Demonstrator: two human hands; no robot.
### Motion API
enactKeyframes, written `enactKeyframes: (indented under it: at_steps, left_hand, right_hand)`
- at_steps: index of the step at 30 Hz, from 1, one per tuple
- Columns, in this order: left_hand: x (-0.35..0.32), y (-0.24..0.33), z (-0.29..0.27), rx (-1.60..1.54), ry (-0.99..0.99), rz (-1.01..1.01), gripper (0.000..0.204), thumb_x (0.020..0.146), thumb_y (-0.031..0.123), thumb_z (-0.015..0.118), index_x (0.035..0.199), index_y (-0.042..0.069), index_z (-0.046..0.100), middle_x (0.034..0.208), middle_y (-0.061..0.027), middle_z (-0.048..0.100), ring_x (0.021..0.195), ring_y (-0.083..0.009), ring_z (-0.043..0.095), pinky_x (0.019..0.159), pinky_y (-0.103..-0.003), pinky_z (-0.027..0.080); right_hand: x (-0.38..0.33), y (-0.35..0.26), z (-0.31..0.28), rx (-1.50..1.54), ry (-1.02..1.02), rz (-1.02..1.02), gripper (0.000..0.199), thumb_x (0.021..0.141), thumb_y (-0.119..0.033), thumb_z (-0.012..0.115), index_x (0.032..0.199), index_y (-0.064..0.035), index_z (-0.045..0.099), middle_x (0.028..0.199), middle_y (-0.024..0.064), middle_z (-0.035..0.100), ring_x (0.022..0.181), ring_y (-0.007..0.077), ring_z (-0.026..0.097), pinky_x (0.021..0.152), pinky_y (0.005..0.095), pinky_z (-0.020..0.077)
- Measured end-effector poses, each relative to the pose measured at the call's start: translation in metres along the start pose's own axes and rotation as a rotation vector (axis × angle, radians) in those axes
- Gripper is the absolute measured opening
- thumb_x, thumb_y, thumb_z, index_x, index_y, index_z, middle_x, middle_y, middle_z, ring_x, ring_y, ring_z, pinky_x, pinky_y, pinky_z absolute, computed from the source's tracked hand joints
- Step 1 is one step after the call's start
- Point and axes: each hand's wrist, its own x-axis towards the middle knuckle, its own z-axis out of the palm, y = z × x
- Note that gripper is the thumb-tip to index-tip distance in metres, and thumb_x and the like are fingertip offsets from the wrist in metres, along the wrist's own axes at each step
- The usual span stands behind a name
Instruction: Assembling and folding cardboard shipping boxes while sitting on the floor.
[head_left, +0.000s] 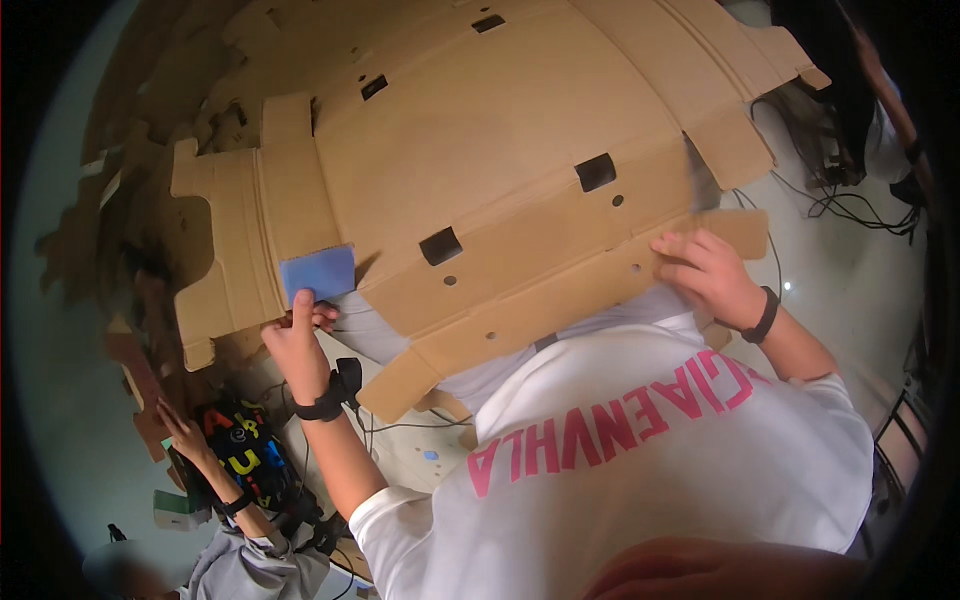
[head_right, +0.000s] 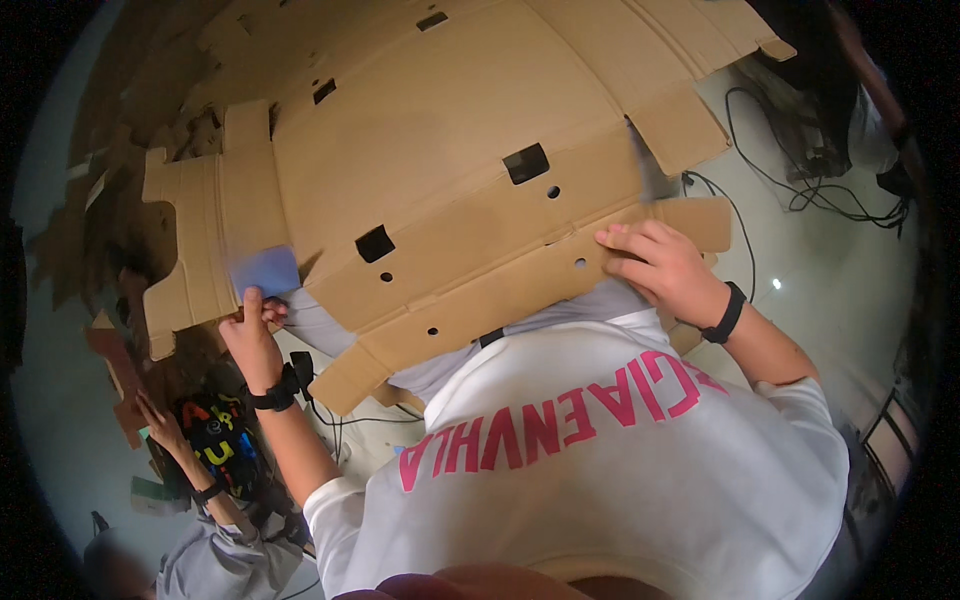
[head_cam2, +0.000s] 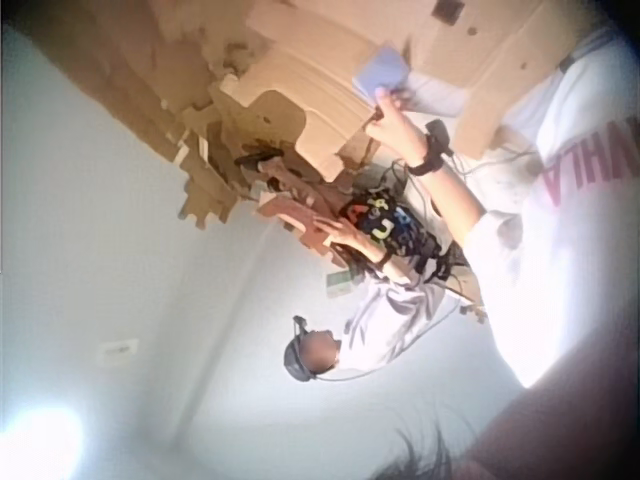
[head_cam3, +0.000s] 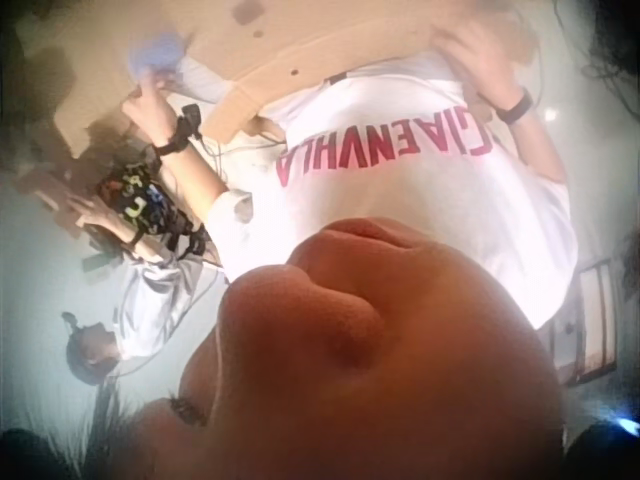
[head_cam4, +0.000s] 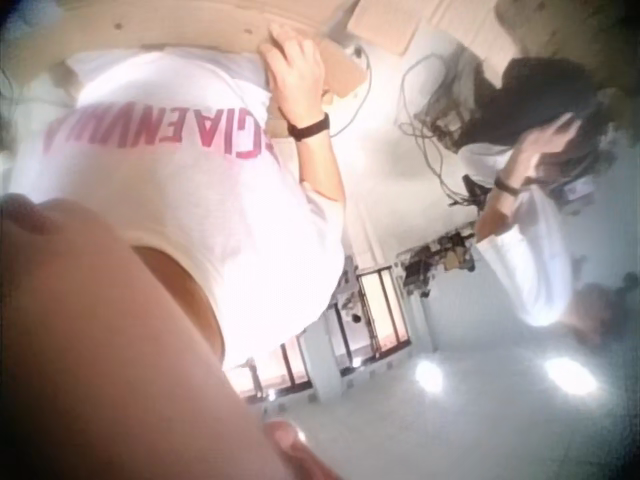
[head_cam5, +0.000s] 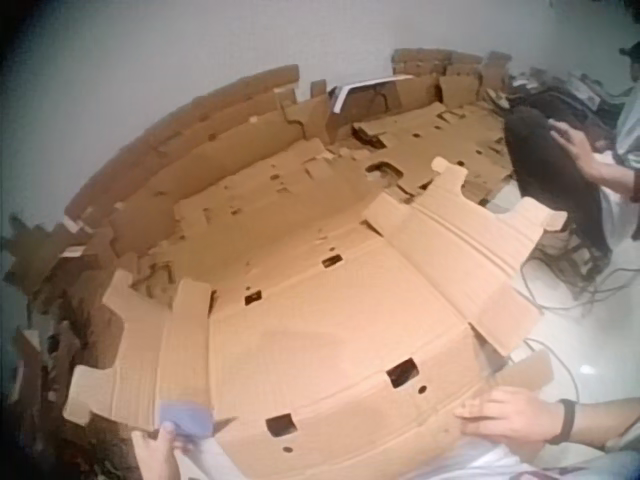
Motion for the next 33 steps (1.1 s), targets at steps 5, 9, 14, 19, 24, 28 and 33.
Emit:
enactKeyframes:
  at_steps: [5,9,14,19,24,28,33]
  left_hand:
    - [-0.003,0.014,0.025,0.017,0.119,-0.077,0.037,0.098,0.025,0.073,0.078,-0.005,0.063,0.065,-0.0105,0.064,0.054,-0.0161,0.060,0.053,-0.028,0.046]
    - [-0.021,0.020,0.043,0.027,0.242,0.015,0.025,0.098,0.017,0.073,0.090,-0.005,0.066,0.074,-0.0074,0.065,0.056,-0.0141,0.059,0.053,-0.028,0.048]
    - [-0.043,0.020,0.053,0.008,0.277,0.142,0.023,0.097,0.010,0.071,0.112,-0.006,0.063,0.091,-0.0096,0.067,0.060,-0.0148,0.059,0.052,-0.027,0.050]
    - [-0.054,0.010,0.047,-0.117,0.308,0.137,0.021,0.096,0.008,0.071,0.111,-0.004,0.064,0.090,-0.0085,0.067,0.059,-0.0129,0.055,0.050,-0.026,0.045]
    - [-0.062,-0.002,0.045,-0.097,0.294,0.152,0.015,0.096,0.009,0.070,0.105,-0.003,0.066,0.089,-0.0073,0.067,0.061,-0.0113,0.055,0.051,-0.024,0.043]
    - [-0.061,0.006,0.047,-0.069,0.258,0.203,0.015,0.096,0.008,0.071,0.104,-0.003,0.065,0.089,-0.0072,0.067,0.062,-0.0120,0.056,0.052,-0.026,0.045]
    - [-0.063,0.022,0.053,-0.001,0.245,0.261,0.017,0.095,0.003,0.071,0.107,-0.007,0.064,0.089,-0.0089,0.068,0.066,-0.0134,0.062,0.055,-0.026,0.053]
  right_hand:
    - [-0.004,0.015,-0.003,0.246,0.028,0.070,0.018,0.082,0.002,0.070,0.099,-0.0044,0.069,0.128,0.0098,0.068,0.101,0.0280,0.065,0.084,0.0376,0.0545]
    - [-0.004,0.036,-0.009,1.137,0.158,0.769,0.019,0.099,-0.002,0.060,0.117,0.0036,0.061,0.118,0.0149,0.067,0.094,0.0215,0.069,0.083,0.0327,0.0564]
    - [0.010,0.065,-0.022,1.262,0.443,0.912,0.033,0.103,-0.010,0.058,0.133,0.0024,0.051,0.110,0.0122,0.065,0.094,0.0186,0.071,0.079,0.0287,0.0594]
    - [0.028,0.086,-0.027,1.176,0.525,0.821,0.031,0.105,-0.018,0.060,0.130,-0.0012,0.053,0.109,0.0101,0.065,0.089,0.0154,0.070,0.074,0.0258,0.0570]
    - [0.049,0.105,-0.038,1.480,0.710,0.860,0.032,0.101,-0.028,0.068,0.119,-0.0043,0.056,0.094,0.0010,0.060,0.069,0.0062,0.056,0.054,0.0203,0.0424]
    - [0.073,0.104,-0.044,1.215,0.755,0.842,0.029,0.093,-0.026,0.079,0.101,-0.0022,0.065,0.078,-0.0059,0.055,0.059,0.0030,0.044,0.049,0.0220,0.0308]
    - [0.095,0.082,-0.029,0.651,0.963,0.627,0.029,0.089,-0.023,0.083,0.100,-0.0007,0.068,0.076,-0.0062,0.059,0.059,0.0043,0.043,0.052,0.0217,0.0338]
